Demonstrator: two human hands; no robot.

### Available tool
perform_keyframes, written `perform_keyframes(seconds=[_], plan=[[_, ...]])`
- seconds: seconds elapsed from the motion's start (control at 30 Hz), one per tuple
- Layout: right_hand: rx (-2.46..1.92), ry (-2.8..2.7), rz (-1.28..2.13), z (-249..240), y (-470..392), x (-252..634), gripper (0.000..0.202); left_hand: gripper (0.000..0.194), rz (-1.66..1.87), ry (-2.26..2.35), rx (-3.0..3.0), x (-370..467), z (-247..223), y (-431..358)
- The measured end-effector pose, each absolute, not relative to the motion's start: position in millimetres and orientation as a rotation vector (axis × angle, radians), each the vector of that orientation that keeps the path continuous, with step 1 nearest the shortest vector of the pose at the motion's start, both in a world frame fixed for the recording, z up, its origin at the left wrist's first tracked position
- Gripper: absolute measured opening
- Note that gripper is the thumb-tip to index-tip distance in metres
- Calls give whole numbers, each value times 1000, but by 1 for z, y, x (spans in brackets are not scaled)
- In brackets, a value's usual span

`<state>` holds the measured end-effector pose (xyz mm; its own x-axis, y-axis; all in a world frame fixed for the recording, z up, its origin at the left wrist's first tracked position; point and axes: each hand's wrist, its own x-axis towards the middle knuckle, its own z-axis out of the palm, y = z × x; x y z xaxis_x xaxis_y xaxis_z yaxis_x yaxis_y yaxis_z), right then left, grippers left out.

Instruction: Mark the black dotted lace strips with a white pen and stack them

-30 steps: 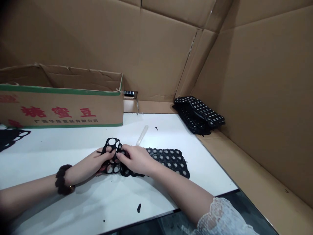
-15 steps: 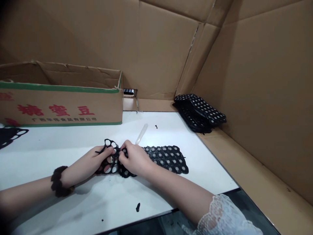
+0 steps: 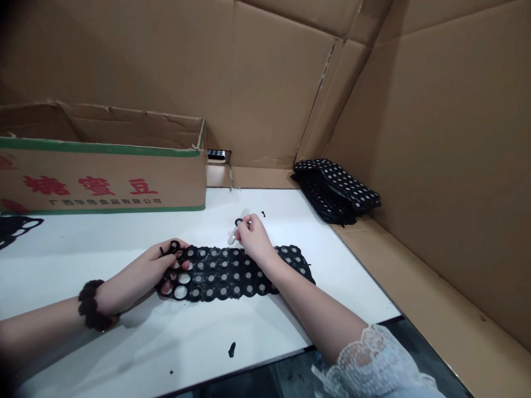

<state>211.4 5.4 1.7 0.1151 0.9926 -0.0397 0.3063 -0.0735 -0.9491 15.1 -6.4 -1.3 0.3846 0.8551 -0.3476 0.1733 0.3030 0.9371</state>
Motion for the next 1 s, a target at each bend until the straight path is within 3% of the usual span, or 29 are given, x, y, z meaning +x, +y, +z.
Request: perform_keyframes(seconds=[0.1, 0.27, 0.4, 0.6, 0.77, 1.0], plan=[[-1471, -1577, 962, 4, -2, 206, 10, 10, 606, 1090, 1216, 15, -2, -7], [-1534, -1997, 737, 5, -25, 185, 15, 27, 576, 1110, 1361, 16, -1, -9], [-1617, -2115, 615, 3, -29, 178, 21, 30, 569, 1086, 1427, 17, 1, -9], [-1575, -2115, 660, -1, -28, 179, 26, 26, 558, 1064, 1470, 19, 3, -10], [-1472, -2027, 725, 0, -25, 181, 14, 28, 646, 1093, 1407, 20, 1, -10], [-1426, -1673, 1022, 1, -13, 188, 16, 31, 629, 1183, 1204, 22, 2, -7]])
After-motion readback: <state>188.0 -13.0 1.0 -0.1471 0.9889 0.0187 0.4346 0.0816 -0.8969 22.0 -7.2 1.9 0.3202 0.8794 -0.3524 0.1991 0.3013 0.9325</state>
